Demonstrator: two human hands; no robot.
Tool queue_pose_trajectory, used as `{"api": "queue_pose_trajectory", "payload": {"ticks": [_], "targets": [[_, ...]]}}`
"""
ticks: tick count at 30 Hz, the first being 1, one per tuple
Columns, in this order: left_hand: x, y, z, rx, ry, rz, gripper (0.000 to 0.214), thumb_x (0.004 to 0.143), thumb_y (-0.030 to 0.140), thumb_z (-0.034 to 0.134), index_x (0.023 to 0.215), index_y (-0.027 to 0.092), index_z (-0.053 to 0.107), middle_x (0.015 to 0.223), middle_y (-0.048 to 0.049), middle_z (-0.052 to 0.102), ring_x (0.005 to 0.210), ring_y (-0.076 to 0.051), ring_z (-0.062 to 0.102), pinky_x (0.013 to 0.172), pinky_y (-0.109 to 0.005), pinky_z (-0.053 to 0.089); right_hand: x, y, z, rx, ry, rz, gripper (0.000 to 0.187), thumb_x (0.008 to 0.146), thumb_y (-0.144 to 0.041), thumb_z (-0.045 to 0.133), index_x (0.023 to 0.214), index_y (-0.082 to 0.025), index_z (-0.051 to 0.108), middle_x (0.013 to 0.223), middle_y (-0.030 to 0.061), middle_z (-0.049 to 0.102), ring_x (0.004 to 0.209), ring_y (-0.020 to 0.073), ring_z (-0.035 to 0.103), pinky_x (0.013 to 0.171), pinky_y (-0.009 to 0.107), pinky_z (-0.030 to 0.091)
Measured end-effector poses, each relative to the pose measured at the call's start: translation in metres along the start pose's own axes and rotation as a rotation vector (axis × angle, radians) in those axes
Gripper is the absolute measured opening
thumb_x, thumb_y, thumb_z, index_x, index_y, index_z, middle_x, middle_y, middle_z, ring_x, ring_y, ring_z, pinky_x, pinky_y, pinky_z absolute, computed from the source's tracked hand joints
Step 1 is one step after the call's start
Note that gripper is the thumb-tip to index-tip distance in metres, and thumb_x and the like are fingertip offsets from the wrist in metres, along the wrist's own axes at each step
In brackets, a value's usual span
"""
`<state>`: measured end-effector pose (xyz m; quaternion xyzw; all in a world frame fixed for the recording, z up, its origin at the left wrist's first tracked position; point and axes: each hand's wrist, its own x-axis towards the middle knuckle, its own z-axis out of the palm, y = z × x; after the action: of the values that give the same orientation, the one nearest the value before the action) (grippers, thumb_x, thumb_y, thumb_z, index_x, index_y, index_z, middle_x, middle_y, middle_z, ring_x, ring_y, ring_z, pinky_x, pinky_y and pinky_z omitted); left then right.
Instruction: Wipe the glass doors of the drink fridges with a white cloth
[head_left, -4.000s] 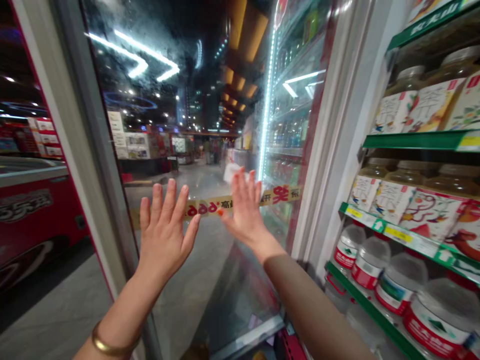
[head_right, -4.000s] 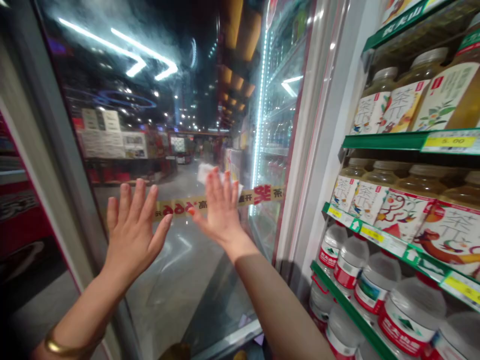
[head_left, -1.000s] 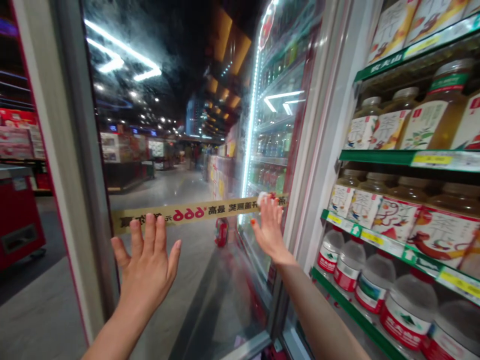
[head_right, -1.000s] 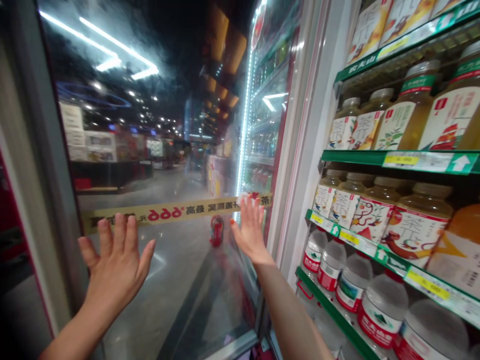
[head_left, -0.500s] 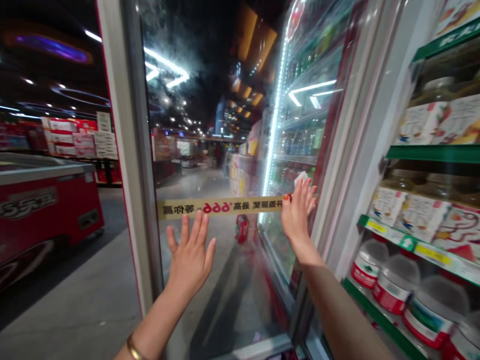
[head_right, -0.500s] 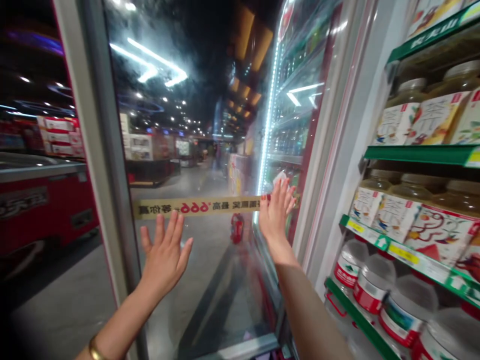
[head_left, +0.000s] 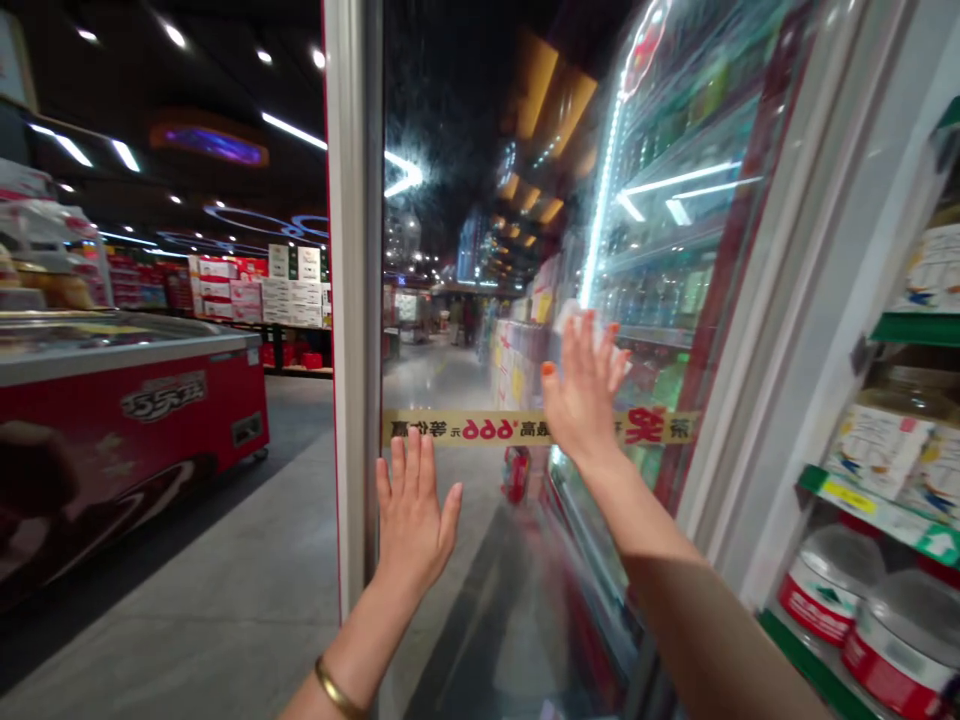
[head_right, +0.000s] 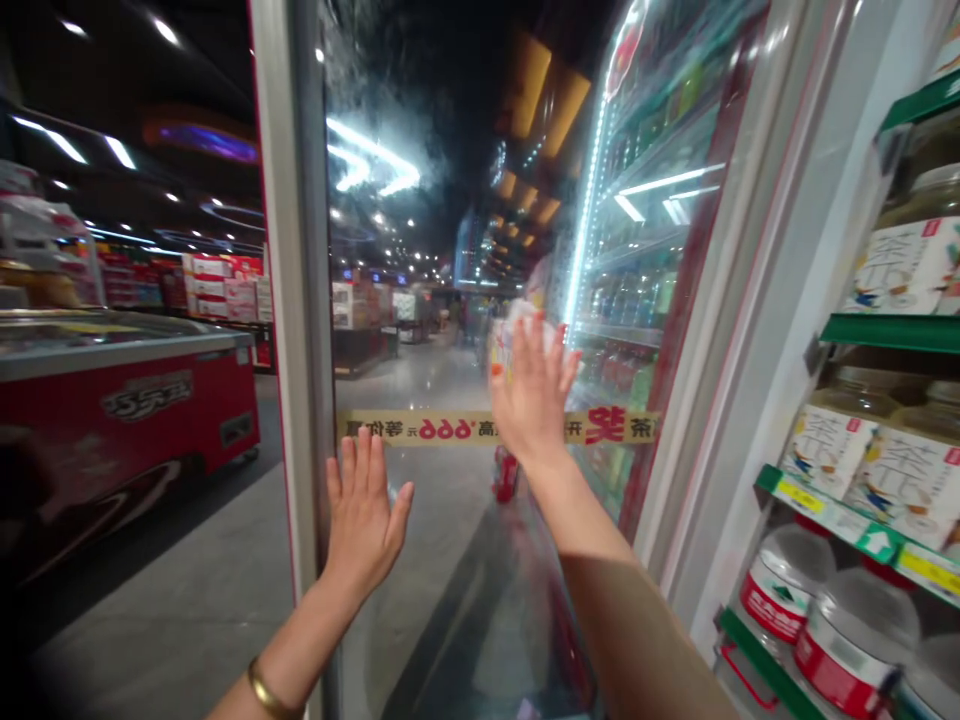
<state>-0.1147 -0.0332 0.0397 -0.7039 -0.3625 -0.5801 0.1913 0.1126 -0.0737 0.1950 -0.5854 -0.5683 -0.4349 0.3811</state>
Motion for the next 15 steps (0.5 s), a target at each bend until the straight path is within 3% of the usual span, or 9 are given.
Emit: {"api": "queue_pose_trajectory", "payload": {"ticks": [3, 5, 7, 10, 12, 13, 15], "targets": [[-0.003, -0.003, 0.001, -0.085, 0.056, 0.035, 0.086, 0.111, 0.039, 0.048, 0.178, 0.015, 0.000, 0.187, -0.0158, 0.007, 0.175, -0.020, -0.002, 0.142, -0.043, 0.000, -0.004, -0.054, 0.004, 0.034, -0.125, -0.528, 0.067, 0.114, -0.040, 0.038, 0.178, -0.031, 0.020, 0.186, -0.0022, 0.022, 0.175, 0.0271, 0.006, 0.142, 0.065, 0.013], [-0.005, -0.005, 0.001, -0.128, 0.077, 0.050, 0.087, 0.111, 0.043, 0.047, 0.177, 0.013, -0.001, 0.187, -0.0166, 0.002, 0.175, -0.021, -0.004, 0.142, -0.043, 0.000, -0.018, -0.063, 0.004, 0.049, -0.194, -0.769, 0.063, 0.113, -0.042, 0.043, 0.175, -0.035, 0.030, 0.182, -0.0081, 0.032, 0.173, 0.0203, 0.017, 0.144, 0.054, 0.017], [-0.005, -0.006, 0.002, -0.149, 0.062, 0.047, 0.088, 0.111, 0.047, 0.046, 0.177, 0.012, 0.000, 0.187, -0.0170, 0.001, 0.175, -0.023, -0.004, 0.142, -0.045, 0.000, -0.014, -0.053, -0.001, 0.049, -0.194, -0.734, 0.063, 0.113, -0.042, 0.045, 0.174, -0.036, 0.031, 0.180, -0.0078, 0.039, 0.172, 0.0210, 0.022, 0.143, 0.055, 0.020], [-0.005, -0.005, 0.005, -0.166, 0.030, 0.022, 0.089, 0.111, 0.051, 0.045, 0.177, 0.013, 0.000, 0.187, -0.0179, 0.002, 0.175, -0.024, -0.004, 0.142, -0.048, 0.000, 0.036, -0.044, -0.006, 0.061, -0.059, -0.373, 0.066, 0.114, -0.038, 0.040, 0.177, -0.032, 0.021, 0.183, 0.0002, 0.033, 0.174, 0.0334, 0.013, 0.137, 0.076, 0.018], [-0.005, -0.004, 0.008, -0.185, 0.030, -0.002, 0.090, 0.111, 0.054, 0.044, 0.177, 0.014, -0.001, 0.187, -0.0188, 0.003, 0.175, -0.025, -0.005, 0.142, -0.051, 0.001, 0.068, -0.058, -0.004, 0.077, 0.017, -0.257, 0.064, 0.115, -0.039, 0.036, 0.177, -0.030, 0.021, 0.185, 0.0012, 0.027, 0.174, 0.0364, 0.007, 0.135, 0.080, 0.014], [-0.006, -0.004, 0.010, -0.197, 0.033, -0.013, 0.090, 0.111, 0.054, 0.044, 0.177, 0.014, -0.002, 0.187, -0.0190, 0.002, 0.175, -0.025, -0.005, 0.142, -0.053, 0.002, 0.073, -0.071, 0.000, 0.084, 0.014, -0.300, 0.063, 0.115, -0.040, 0.036, 0.176, -0.029, 0.024, 0.185, 0.0005, 0.028, 0.174, 0.0358, 0.007, 0.136, 0.078, 0.012], [-0.008, -0.006, 0.013, -0.226, 0.048, -0.031, 0.092, 0.110, 0.057, 0.044, 0.177, 0.015, -0.003, 0.187, -0.0195, 0.001, 0.175, -0.027, -0.005, 0.142, -0.055, 0.004, 0.058, -0.093, 0.009, 0.090, -0.061, -0.524, 0.063, 0.115, -0.043, 0.040, 0.175, -0.027, 0.030, 0.183, -0.0020, 0.032, 0.174, 0.0315, 0.010, 0.140, 0.070, 0.011]]}}
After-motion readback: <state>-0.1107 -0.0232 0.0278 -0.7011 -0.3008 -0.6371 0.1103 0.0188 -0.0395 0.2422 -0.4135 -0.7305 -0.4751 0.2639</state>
